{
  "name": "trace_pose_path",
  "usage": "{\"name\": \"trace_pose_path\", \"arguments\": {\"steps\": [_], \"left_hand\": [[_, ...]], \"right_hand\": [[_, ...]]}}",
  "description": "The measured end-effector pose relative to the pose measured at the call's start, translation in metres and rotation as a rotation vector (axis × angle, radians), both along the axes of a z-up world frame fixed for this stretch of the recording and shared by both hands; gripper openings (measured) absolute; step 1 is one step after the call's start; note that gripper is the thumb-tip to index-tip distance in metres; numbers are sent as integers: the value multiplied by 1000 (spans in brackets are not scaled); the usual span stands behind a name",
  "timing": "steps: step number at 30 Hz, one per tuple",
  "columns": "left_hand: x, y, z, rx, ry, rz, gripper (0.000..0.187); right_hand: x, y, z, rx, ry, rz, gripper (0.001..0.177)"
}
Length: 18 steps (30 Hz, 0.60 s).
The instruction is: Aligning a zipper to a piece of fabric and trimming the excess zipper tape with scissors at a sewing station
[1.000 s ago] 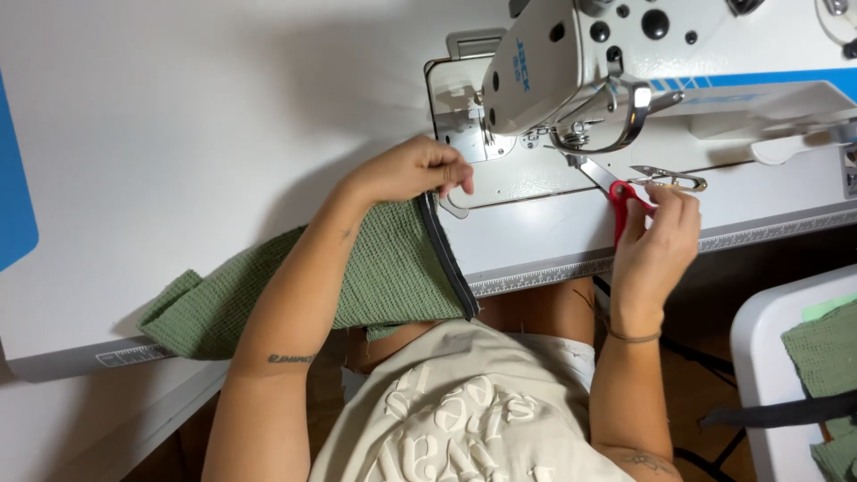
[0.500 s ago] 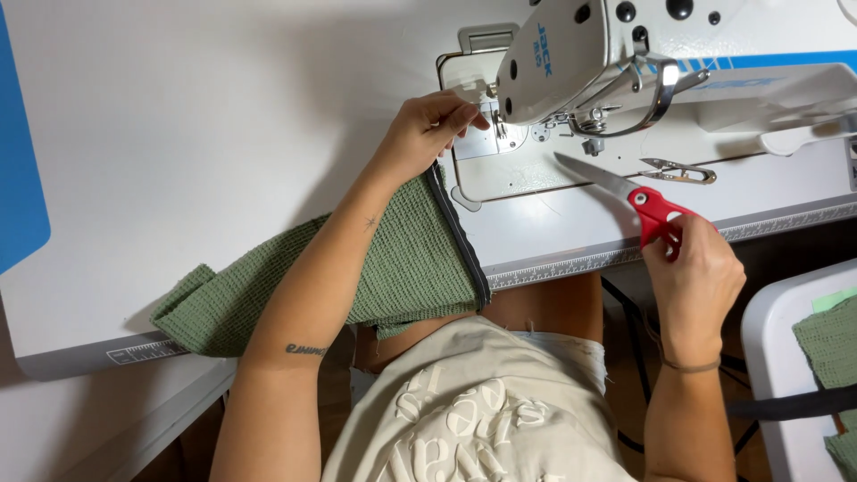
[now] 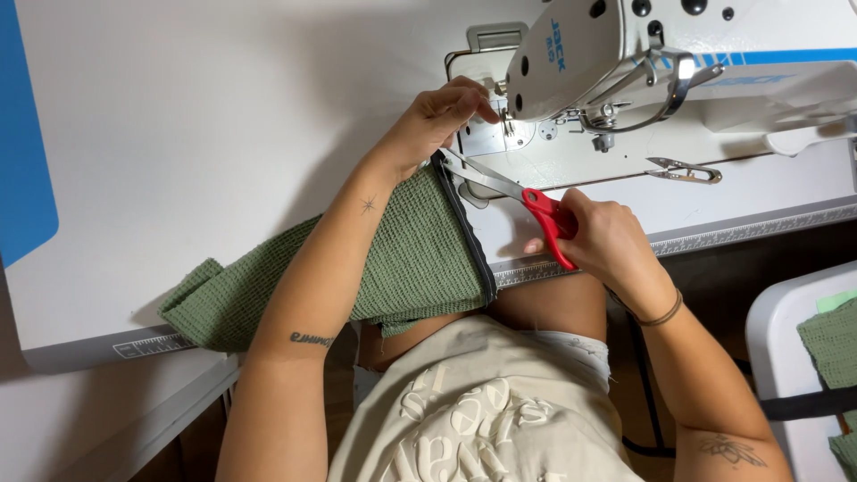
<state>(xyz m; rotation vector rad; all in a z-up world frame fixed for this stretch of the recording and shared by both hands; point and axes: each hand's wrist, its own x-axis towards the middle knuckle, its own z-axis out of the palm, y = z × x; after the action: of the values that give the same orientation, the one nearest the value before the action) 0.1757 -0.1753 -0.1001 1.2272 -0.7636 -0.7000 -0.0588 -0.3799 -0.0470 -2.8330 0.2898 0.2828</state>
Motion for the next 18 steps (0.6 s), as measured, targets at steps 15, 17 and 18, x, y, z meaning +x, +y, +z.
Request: {"name": "trace_pose_path", "arguments": {"steps": [15,17,18], "left_hand": [[7,2,-2,-18,104,-42,42],[8,1,-3,-14,120,-38,43],[8,-2,-6,-47,140,-4,39]], "right_hand": [[19,8,12,233,-146,109,48],[16,5,8,243,-170,109,46],[14,2,5,233,-166,104,49]]}}
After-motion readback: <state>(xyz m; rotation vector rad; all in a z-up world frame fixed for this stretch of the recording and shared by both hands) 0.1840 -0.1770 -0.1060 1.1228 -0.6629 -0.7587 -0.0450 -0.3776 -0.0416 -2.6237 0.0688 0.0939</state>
